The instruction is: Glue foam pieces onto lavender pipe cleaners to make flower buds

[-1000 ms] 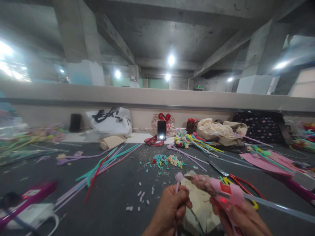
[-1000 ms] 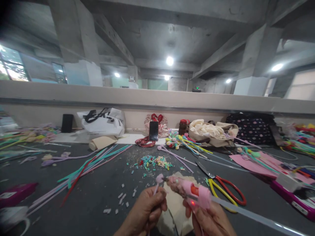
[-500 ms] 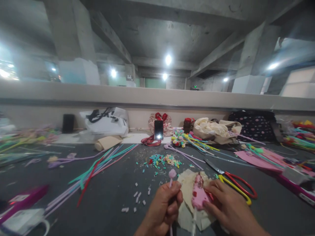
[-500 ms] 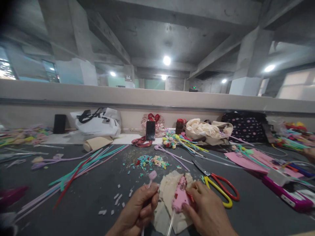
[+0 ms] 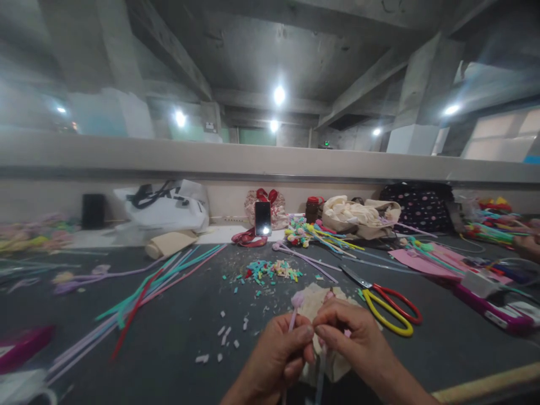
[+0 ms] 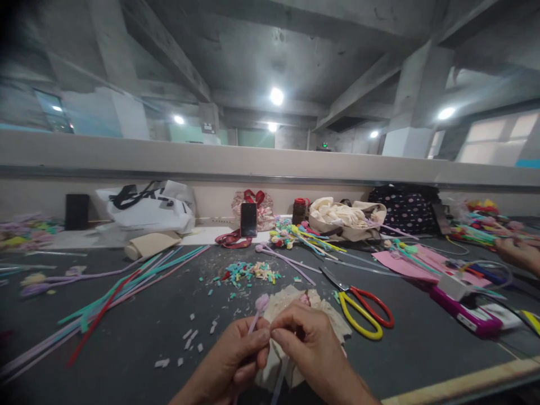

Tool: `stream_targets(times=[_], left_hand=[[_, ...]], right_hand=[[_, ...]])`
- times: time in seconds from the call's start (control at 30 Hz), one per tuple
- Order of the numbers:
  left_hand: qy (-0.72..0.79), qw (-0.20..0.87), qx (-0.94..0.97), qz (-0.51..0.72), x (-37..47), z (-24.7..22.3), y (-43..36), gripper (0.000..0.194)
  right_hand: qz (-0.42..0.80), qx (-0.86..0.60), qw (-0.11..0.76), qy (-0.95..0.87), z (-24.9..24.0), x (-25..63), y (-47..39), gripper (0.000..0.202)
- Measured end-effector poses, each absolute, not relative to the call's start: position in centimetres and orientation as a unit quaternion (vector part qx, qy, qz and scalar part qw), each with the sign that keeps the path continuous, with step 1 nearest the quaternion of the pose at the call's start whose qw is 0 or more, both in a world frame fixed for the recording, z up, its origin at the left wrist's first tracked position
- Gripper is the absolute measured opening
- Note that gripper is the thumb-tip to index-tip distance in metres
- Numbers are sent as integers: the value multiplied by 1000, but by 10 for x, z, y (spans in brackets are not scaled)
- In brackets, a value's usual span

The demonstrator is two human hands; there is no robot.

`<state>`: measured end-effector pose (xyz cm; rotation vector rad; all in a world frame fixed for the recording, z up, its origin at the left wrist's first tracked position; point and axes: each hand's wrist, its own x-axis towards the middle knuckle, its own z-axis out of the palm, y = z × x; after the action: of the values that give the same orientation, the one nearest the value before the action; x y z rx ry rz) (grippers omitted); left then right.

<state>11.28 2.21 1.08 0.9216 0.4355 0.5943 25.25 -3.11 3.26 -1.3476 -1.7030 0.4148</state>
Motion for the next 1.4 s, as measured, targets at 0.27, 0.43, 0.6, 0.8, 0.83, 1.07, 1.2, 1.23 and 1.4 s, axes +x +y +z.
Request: stream_targets(times=[0.27,0.43,0.6,0.8,0.83,1.07,1.2,1.23,1.4], left_hand=[[187,845,444,234,113,7,28,29],[211,857,403,242,113,10,28,14],[222,876,392,171,114,8,31,27],[207,881,405,130,114,1,29,22],[204,881,405,132,114,1,29,21],[221,878,413,94,114,-3,31,22],[251,865,431,62,115,-4,34,24],[254,865,430,58,116,-3,35,23],[239,871,426,49,115,-1,37,21]], right_hand=[[230,-557,442,-664,34,255,-32,14],[263,-540,469,-648,32,263,-30,13],[238,-558,470,-641,32,267,-24,15],[97,-554,410,-718,40,268,-19,10],[81,-545,396,-734,42,269,-19,10],[47,-497,326,-803,48,271,-20,11],[30,-483,300,-822,51,269,-17,13],[26,-472,296,-830,52,269,-16,13],[6,-427,301,-853,56,268,-14,14]])
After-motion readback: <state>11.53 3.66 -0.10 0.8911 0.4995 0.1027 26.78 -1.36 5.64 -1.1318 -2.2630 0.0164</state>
